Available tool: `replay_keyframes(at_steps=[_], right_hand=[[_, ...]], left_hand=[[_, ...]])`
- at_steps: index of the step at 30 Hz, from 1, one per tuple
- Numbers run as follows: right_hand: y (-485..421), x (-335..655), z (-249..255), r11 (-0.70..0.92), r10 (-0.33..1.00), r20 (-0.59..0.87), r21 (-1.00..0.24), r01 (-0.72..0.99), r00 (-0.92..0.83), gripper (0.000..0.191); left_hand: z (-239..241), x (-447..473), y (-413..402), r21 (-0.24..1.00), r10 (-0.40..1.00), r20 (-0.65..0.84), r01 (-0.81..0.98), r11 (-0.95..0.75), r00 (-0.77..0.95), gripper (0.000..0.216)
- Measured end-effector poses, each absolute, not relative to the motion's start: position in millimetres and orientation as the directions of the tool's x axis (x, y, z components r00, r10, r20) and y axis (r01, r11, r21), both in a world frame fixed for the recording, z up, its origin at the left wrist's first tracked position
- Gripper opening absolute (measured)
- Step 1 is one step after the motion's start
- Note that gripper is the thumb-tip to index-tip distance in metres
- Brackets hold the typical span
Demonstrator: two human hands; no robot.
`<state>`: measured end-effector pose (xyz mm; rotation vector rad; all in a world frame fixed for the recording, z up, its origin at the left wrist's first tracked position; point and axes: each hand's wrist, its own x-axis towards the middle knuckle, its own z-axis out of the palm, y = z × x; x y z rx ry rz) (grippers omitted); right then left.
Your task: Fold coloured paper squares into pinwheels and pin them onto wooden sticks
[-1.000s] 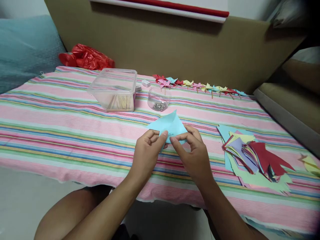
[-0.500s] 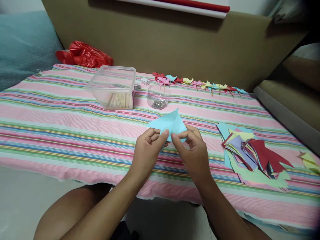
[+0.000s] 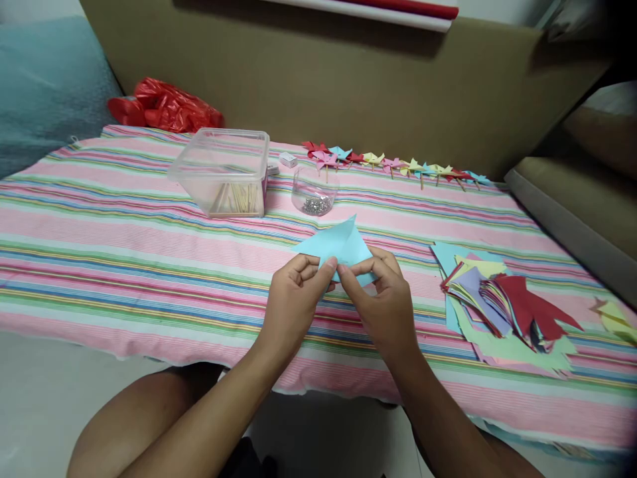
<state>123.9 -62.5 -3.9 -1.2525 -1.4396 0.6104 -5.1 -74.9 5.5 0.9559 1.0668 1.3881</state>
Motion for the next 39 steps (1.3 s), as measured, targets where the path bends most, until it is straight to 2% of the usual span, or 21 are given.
replay_keyframes(at_steps=[17,21,23,26,28,30,32,36,39], right_hand=[[-63.7,123.3,-2.1,0.316,0.913,0.387,-0.868,0.383,0.126,0.018],[-65.2,123.2,-1.2,0.349,0.909,0.41,-0.846,0.402,0.073,0.018],[-64.8,124.4,-0.7,0.361,0.907,0.413,-0.865,0.349,0.086,0.017],[-61.8,130.8,1.5,0.277,0.938,0.295,-0.954,0.117,0.18,0.041],[-59.0,138.3,4.1,0.162,0.979,0.161,-0.987,-0.002,0.127,0.047],[-56.8,146.4,6.8,0.08,0.996,0.081,-0.997,-0.02,-0.022,0.038],[-55.8,152.6,8.8,0.065,0.989,0.065,-0.998,-0.009,-0.133,0.028],[-55.8,155.5,9.7,0.085,0.986,0.081,-0.996,0.021,-0.146,0.022],[-56.0,154.0,10.3,0.079,0.987,0.071,-0.996,0.048,-0.145,0.022]], left_hand=[[2.2,-5.7,-73.5,0.956,0.998,-0.025,-0.294,0.009,-0.051,0.027],[2.9,-7.8,-73.0,0.973,0.998,-0.01,-0.229,-0.004,-0.059,0.028],[4.8,-9.0,-72.4,0.979,0.997,0.005,-0.203,-0.02,-0.076,0.031],[8.6,-10.7,-72.0,0.984,0.998,0.027,-0.173,-0.038,-0.064,0.031],[10.7,-11.8,-71.7,0.988,1.0,0.026,-0.153,-0.028,-0.015,0.027],[11.6,-12.8,-71.3,0.991,0.999,0.025,-0.132,-0.02,0.039,0.026],[11.4,-13.7,-70.6,0.996,0.998,0.028,-0.085,-0.023,0.06,0.027],[9.5,-15.9,-69.1,0.997,0.997,0.052,0.051,-0.055,0.061,0.03],[10.2,-18.6,-68.5,0.979,0.989,0.127,0.151,-0.137,0.075,0.029]])
